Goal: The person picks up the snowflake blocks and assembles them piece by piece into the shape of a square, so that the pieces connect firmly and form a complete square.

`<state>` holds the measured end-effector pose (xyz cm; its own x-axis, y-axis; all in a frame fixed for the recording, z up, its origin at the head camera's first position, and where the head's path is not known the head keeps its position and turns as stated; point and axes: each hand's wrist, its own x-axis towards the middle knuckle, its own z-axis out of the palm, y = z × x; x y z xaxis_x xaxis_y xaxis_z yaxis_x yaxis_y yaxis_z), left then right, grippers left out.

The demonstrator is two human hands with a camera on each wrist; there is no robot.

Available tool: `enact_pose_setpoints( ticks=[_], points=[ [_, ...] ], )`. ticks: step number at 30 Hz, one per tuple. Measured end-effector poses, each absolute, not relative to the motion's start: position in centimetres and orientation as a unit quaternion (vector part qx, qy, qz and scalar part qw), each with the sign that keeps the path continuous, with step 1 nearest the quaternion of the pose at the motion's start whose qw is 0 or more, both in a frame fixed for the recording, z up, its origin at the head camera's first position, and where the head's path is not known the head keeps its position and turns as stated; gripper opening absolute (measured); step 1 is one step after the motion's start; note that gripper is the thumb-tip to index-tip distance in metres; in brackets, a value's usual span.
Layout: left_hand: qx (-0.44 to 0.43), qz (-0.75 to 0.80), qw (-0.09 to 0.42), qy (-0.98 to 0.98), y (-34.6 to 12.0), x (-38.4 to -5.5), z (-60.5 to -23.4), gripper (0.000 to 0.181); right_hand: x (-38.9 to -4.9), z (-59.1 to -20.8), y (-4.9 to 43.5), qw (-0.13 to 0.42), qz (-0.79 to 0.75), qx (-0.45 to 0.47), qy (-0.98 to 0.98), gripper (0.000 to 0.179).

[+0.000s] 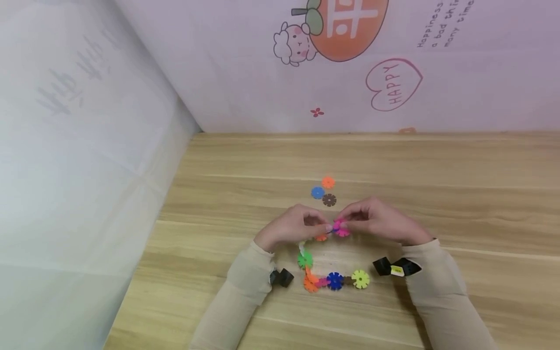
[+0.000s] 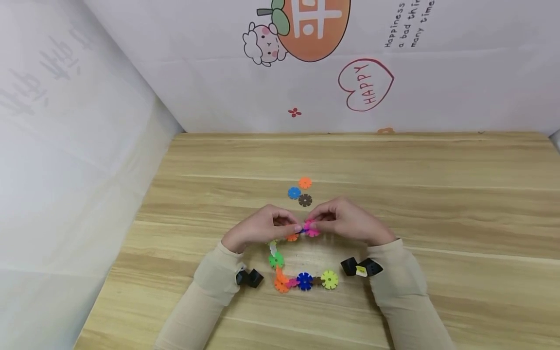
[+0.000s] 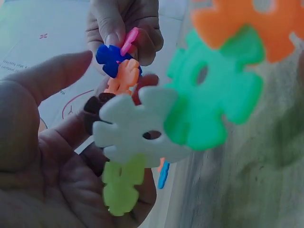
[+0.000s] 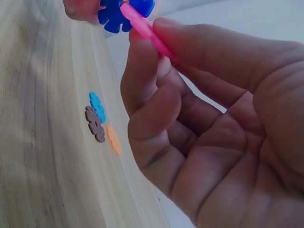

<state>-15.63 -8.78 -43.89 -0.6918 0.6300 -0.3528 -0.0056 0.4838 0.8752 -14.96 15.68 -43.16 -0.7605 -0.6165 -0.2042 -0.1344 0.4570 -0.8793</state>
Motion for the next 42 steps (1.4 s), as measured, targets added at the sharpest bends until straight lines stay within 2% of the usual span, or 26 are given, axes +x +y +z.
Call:
enact_pose_setpoints(
  ticks=[8,14,19,26,30,36,42],
  points=[
    [0.193,0.489,0.327,0.785,-8.6,-15.4,-44.1,0.018,-15.0,-43.5,14.6,0.264,-0.49,-0.217,0.802,0.018],
    [0.204,0.476,0.321,0.793,-8.6,-15.6,-44.2,0.022,-15.1,-44.0,14.0,0.217,-0.519,-0.162,0.811,0.01],
    [0.215,0.481,0.325,0.785,-8.6,-15.8,-44.1,0.024,-15.2,-44.2,13.7,0.184,-0.53,-0.171,0.81,0.007],
    [0.204,0.481,0.32,0.79,-9.0,-15.8,-44.1,0.019,-15.4,-44.3,13.8,0.184,-0.516,-0.177,0.817,0.013],
    [0.194,0.462,0.312,0.807,-9.9,-16.0,-43.9,0.016,-15.8,-44.4,14.3,0.152,-0.483,-0.161,0.847,0.018],
    [0.195,0.441,0.318,0.816,-11.2,-16.4,-43.6,0.013,-16.9,-44.9,14.4,0.081,-0.414,-0.168,0.891,0.016],
    [0.201,0.44,0.336,0.808,-12.1,-16.7,-43.0,0.016,-17.9,-45.5,14.3,0.076,-0.367,-0.184,0.909,0.025]
  ],
)
